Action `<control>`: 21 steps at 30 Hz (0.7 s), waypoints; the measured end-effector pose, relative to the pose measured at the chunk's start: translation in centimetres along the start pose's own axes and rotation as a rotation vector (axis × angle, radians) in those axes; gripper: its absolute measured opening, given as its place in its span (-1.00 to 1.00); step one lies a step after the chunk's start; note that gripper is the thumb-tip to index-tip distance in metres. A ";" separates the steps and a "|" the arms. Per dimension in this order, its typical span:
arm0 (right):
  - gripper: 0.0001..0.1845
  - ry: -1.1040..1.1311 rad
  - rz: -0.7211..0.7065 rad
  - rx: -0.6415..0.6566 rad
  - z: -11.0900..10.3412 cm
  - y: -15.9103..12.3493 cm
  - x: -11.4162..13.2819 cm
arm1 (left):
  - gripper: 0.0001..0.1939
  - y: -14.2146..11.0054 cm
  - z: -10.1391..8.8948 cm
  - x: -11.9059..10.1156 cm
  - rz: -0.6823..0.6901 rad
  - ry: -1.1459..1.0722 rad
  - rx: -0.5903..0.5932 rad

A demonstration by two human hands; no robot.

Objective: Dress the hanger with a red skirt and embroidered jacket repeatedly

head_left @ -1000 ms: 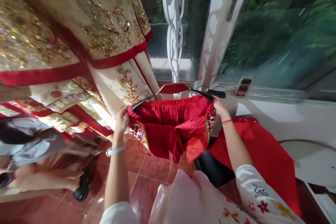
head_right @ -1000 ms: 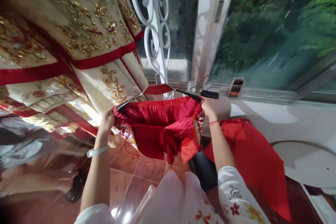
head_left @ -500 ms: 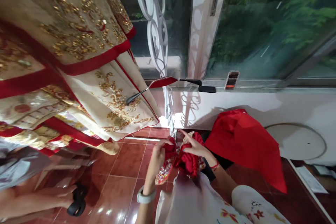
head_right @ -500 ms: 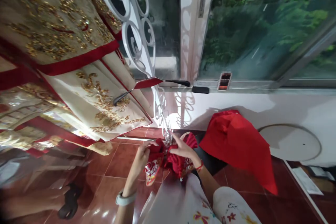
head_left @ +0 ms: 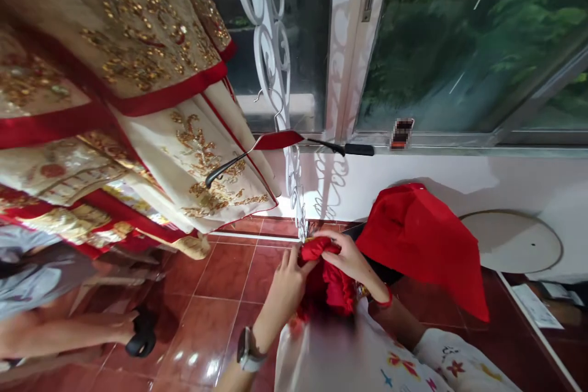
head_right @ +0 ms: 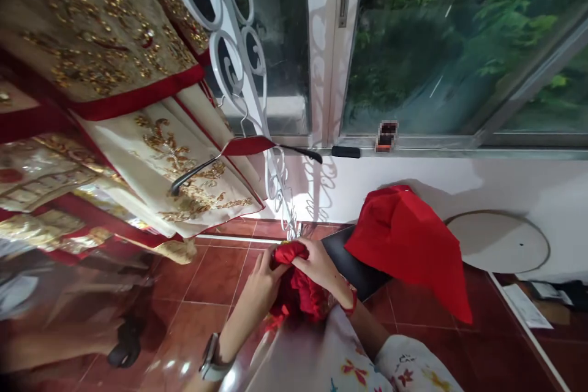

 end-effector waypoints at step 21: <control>0.10 -0.424 -0.170 -0.539 -15.5 5.6 2.2 | -0.28 -3.5 -5.5 18.1 -0.607 0.300 0.080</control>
Point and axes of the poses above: each hand's wrist, its own y-axis towards the middle knuckle, its own z-axis out of the palm, x = y × z, the point moved 7 cm from there along y, towards the middle knuckle, and after that the axes turned 13 degrees about x, right-handed, at the moved point
